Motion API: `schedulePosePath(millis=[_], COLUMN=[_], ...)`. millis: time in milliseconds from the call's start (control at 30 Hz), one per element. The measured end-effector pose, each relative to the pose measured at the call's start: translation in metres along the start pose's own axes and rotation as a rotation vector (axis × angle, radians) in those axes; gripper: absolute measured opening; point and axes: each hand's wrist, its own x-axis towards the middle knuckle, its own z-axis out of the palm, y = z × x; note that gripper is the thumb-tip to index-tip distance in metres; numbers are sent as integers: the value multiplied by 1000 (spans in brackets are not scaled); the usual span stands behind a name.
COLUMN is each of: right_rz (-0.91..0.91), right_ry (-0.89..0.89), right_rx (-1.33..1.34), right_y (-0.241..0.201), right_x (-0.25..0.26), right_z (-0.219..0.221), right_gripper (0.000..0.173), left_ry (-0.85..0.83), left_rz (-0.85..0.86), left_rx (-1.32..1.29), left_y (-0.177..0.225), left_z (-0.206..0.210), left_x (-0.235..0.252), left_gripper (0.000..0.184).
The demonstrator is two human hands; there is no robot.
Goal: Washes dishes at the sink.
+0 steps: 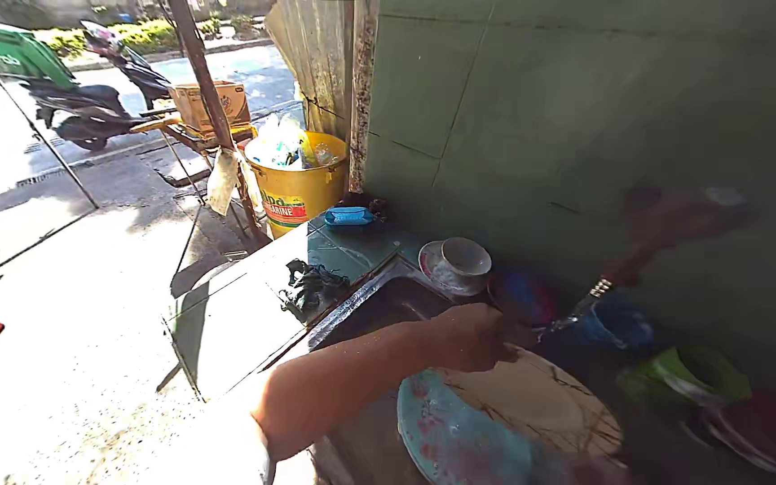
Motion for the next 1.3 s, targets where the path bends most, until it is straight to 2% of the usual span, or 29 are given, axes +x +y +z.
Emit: schedulePosePath(millis=[67, 133, 233, 367, 467, 567, 633, 767, 867, 933, 1000, 1200, 1300], right_rz=[-17, 48, 156, 184, 238, 141, 93, -195, -454, -686, -842, -813, -751], right_ry=[-117, -219, -210, -217, -192, -111, -86, 11, 45, 145, 262, 387, 428], right_rx=[-187, -401, -530, -524, -511, -526, -528, -447, -435, -353, -250, -64, -3], right_y=[9, -4, -14, -7, -18, -52, -95, -178, -200, -190, -174, -126, -98], right_x=[8, 9, 19, 36, 35, 33, 28, 9, 6, 11, 16, -11, -19], right_z=[29, 48, 62, 54, 49, 48, 47, 37, 32, 28, 14, -63, -86], right_gripper=[60, 85, 94, 79, 71, 63, 59, 41, 26, 27, 31, 23, 22], left_ry=[92, 189, 339, 639, 827, 966, 1024, 1121, 1118, 1113, 1138, 1184, 1182], left_rz=[120, 160, 101, -131, -313, -315, -300, -309, -286, -268, -263, -323, -339], left_rx=[93, 68, -50, -198, -374, -613, -705, -865, -916, -943, -977, -1077, -1091], left_y=[-11, -23, -38, -47, -57, -67, -66, -71, -79, -82, -83, -96, -99], left_z=[-8, -20, -43, -61, -60, -49, -40, -28, -24, -21, -18, -3, 4], left_x=[-32, -65, -112, -164, -187, -201, -203, -196, -196, -199, -202, -216, -214], left_gripper=[20, 20, 19, 18, 18, 20, 21, 19, 18, 19, 21, 20, 20])
